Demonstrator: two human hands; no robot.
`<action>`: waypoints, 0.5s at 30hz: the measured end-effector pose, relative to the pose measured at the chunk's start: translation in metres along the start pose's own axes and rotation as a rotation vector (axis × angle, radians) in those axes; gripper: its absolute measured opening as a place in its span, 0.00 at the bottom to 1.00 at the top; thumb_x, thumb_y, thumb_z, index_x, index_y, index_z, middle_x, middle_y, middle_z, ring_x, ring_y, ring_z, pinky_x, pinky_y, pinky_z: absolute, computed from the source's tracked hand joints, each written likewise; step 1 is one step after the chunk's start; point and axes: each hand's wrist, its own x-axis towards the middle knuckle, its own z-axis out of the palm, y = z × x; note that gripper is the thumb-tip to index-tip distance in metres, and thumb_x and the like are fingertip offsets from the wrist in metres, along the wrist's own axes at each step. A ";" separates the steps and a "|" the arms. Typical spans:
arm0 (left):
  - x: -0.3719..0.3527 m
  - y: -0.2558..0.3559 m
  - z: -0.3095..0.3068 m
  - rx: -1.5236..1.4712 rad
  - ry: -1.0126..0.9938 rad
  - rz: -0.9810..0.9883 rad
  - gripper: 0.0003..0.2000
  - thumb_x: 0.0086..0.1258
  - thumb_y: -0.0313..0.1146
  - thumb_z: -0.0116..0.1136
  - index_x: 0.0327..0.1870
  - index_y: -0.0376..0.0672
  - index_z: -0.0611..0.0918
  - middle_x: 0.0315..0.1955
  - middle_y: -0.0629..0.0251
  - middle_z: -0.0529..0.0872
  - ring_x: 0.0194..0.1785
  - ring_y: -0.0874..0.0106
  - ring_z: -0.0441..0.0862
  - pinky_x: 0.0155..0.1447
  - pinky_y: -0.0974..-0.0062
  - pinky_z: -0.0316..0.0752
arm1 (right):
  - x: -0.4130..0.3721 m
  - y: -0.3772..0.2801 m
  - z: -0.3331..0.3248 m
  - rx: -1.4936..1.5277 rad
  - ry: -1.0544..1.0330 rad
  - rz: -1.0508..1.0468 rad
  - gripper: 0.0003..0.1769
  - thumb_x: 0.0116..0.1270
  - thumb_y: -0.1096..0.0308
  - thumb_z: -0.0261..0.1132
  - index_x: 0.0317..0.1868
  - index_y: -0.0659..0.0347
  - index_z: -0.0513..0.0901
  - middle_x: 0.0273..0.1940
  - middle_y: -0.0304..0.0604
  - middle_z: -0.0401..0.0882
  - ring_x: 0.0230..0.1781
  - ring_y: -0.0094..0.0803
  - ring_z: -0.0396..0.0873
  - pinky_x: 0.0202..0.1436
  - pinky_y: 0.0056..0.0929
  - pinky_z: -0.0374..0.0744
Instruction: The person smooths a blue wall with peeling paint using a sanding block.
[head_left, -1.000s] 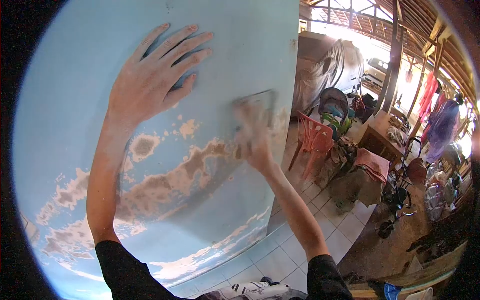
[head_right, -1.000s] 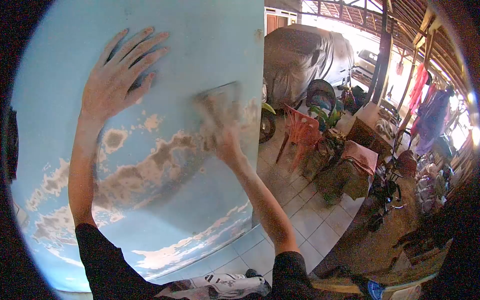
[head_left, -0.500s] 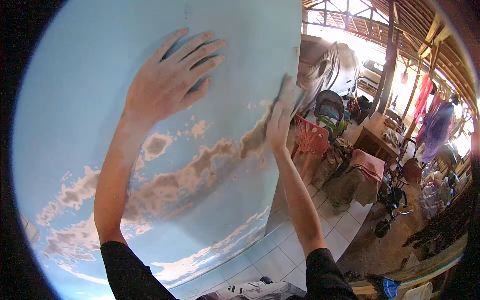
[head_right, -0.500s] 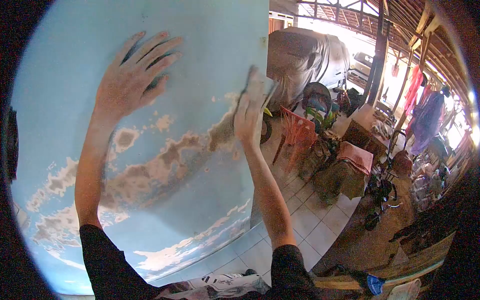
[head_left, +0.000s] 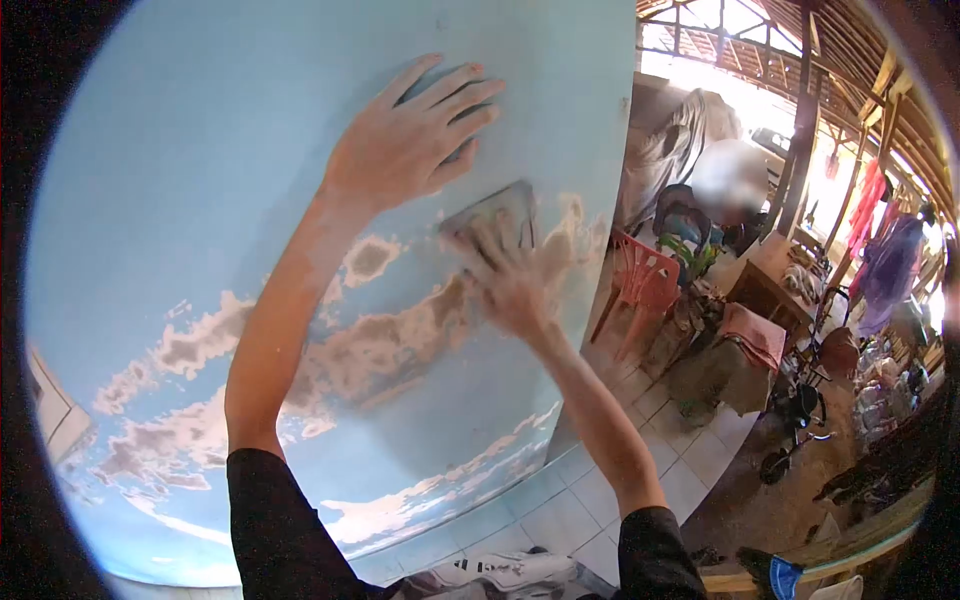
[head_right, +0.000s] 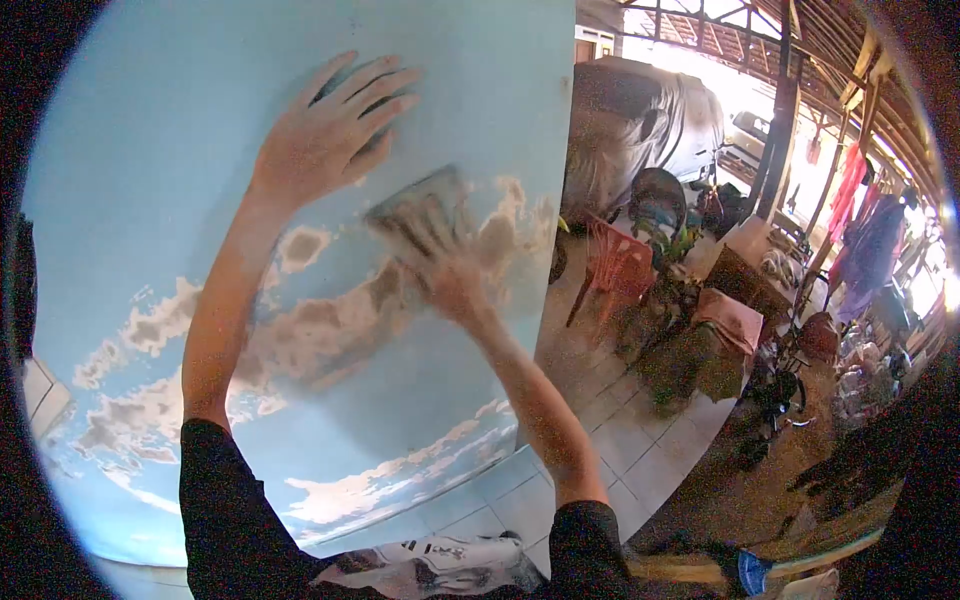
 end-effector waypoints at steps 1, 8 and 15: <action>-0.002 -0.002 0.000 -0.033 0.008 0.024 0.15 0.70 0.38 0.54 0.56 0.50 0.77 0.65 0.76 0.73 0.70 0.73 0.67 0.77 0.61 0.57 | -0.001 0.001 -0.004 0.010 -0.007 0.008 0.31 0.70 0.66 0.54 0.72 0.67 0.62 0.72 0.54 0.61 0.75 0.56 0.51 0.77 0.48 0.47; -0.042 -0.025 -0.054 0.011 -0.040 -0.032 0.17 0.70 0.35 0.53 0.60 0.52 0.76 0.66 0.72 0.73 0.70 0.71 0.67 0.77 0.59 0.56 | 0.021 -0.048 -0.007 0.298 0.147 0.447 0.29 0.70 0.67 0.56 0.71 0.53 0.67 0.75 0.41 0.58 0.76 0.50 0.51 0.77 0.55 0.51; -0.143 -0.024 -0.127 0.106 -0.135 -0.289 0.21 0.69 0.34 0.50 0.64 0.52 0.75 0.69 0.70 0.71 0.70 0.65 0.68 0.75 0.52 0.55 | 0.041 -0.036 -0.035 0.277 0.258 0.480 0.32 0.65 0.73 0.57 0.71 0.54 0.66 0.71 0.47 0.63 0.72 0.54 0.60 0.75 0.49 0.57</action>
